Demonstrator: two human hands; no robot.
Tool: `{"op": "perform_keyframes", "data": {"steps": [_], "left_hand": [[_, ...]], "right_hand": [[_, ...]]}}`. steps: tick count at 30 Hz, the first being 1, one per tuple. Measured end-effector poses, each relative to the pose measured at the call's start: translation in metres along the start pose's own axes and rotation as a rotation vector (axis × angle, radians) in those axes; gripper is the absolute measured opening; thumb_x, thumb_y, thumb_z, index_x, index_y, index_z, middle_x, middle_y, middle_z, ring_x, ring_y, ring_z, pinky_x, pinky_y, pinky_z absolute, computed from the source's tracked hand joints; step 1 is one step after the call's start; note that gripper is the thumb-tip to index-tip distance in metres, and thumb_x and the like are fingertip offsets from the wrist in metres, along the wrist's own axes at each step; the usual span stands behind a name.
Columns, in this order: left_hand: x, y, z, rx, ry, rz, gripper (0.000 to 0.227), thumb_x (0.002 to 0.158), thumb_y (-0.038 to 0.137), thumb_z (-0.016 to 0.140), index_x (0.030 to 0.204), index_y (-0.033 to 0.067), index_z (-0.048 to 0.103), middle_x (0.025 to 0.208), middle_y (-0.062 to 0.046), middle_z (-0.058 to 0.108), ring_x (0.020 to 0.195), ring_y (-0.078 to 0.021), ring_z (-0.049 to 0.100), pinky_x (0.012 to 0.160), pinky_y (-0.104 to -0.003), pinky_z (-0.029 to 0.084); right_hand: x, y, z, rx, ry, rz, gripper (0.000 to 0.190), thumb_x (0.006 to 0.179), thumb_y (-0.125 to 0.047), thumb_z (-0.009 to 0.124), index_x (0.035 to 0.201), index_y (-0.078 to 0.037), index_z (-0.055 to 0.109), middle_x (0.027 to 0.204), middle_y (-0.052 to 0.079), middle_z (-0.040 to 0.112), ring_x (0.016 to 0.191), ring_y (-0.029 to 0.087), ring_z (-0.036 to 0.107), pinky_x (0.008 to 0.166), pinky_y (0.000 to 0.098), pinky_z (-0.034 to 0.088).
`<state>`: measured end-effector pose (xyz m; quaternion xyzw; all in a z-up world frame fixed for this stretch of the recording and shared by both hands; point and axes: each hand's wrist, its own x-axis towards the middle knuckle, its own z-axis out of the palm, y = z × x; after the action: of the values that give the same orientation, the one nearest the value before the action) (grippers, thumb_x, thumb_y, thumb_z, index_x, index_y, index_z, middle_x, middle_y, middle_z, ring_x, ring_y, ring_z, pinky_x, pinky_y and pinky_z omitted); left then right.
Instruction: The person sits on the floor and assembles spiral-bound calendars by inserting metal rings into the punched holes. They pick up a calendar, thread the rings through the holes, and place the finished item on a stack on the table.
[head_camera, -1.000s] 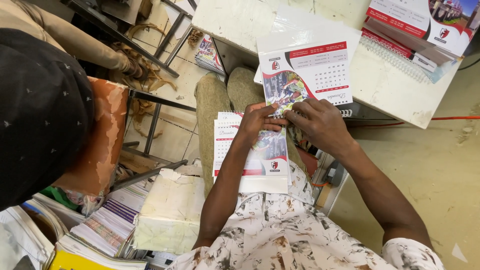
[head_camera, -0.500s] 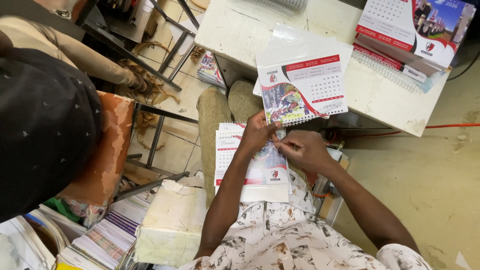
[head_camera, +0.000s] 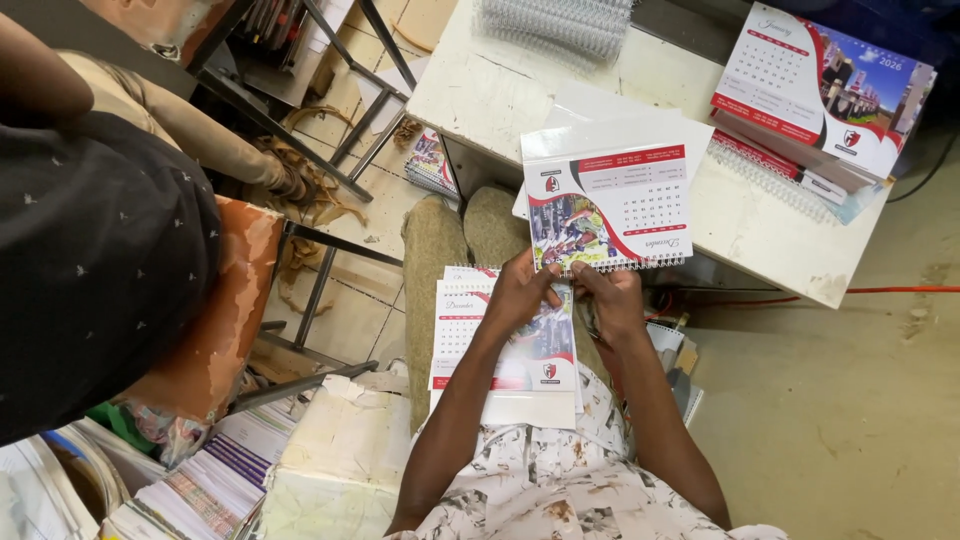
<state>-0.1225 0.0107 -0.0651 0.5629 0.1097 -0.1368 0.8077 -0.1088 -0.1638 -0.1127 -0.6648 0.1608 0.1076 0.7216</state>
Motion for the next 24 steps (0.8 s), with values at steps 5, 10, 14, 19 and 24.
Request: {"op": "perform_keyframes", "data": {"steps": [5, 10, 14, 19, 24], "left_hand": [[-0.006, 0.021, 0.000, -0.047, -0.006, -0.073, 0.026, 0.101, 0.024, 0.065, 0.100, -0.0016, 0.059, 0.084, -0.019, 0.075, 0.051, -0.0126, 0.068, 0.051, -0.021, 0.053], [-0.001, 0.013, 0.003, -0.117, -0.021, -0.123, 0.028, 0.090, 0.017, 0.078, 0.096, -0.0051, 0.062, 0.078, -0.020, 0.075, 0.048, -0.0121, 0.068, 0.048, -0.020, 0.054], [-0.001, 0.007, 0.009, -0.168, 0.012, -0.067, 0.024, 0.091, 0.013, 0.078, 0.094, -0.0032, 0.062, 0.074, -0.017, 0.073, 0.047, -0.0112, 0.065, 0.045, -0.021, 0.053], [0.005, -0.002, 0.010, -0.111, 0.068, -0.097, 0.025, 0.093, 0.016, 0.075, 0.080, -0.0012, 0.062, 0.061, -0.018, 0.069, 0.039, -0.0133, 0.060, 0.038, -0.023, 0.048], [-0.002, 0.018, 0.011, 0.010, 0.077, -0.151, 0.031, 0.091, 0.023, 0.076, 0.074, 0.0002, 0.066, 0.059, -0.016, 0.069, 0.040, -0.0117, 0.061, 0.040, -0.023, 0.050]], "right_hand": [[0.010, 0.016, -0.006, -0.009, 0.076, 0.027, 0.045, 0.079, -0.023, 0.092, 0.058, 0.005, 0.065, 0.049, 0.015, 0.059, 0.043, 0.015, 0.054, 0.046, 0.0283, 0.045], [0.004, -0.007, 0.004, -0.046, 0.078, -0.004, 0.046, 0.081, -0.026, 0.093, 0.060, 0.005, 0.068, 0.050, 0.015, 0.059, 0.046, 0.014, 0.056, 0.047, 0.0284, 0.046], [0.011, 0.020, -0.007, 0.028, 0.078, -0.100, 0.036, 0.083, -0.018, 0.092, 0.064, 0.004, 0.071, 0.057, 0.016, 0.066, 0.047, 0.015, 0.061, 0.047, 0.0276, 0.051], [-0.005, 0.023, 0.003, 0.261, 0.049, -0.034, 0.025, 0.088, -0.013, 0.085, 0.079, 0.004, 0.070, 0.073, 0.017, 0.074, 0.057, 0.020, 0.072, 0.051, 0.0288, 0.062], [-0.016, 0.006, 0.000, 0.325, 0.054, 0.053, 0.030, 0.091, -0.012, 0.082, 0.075, 0.009, 0.070, 0.077, 0.025, 0.074, 0.061, 0.027, 0.075, 0.055, 0.0339, 0.064]]}}
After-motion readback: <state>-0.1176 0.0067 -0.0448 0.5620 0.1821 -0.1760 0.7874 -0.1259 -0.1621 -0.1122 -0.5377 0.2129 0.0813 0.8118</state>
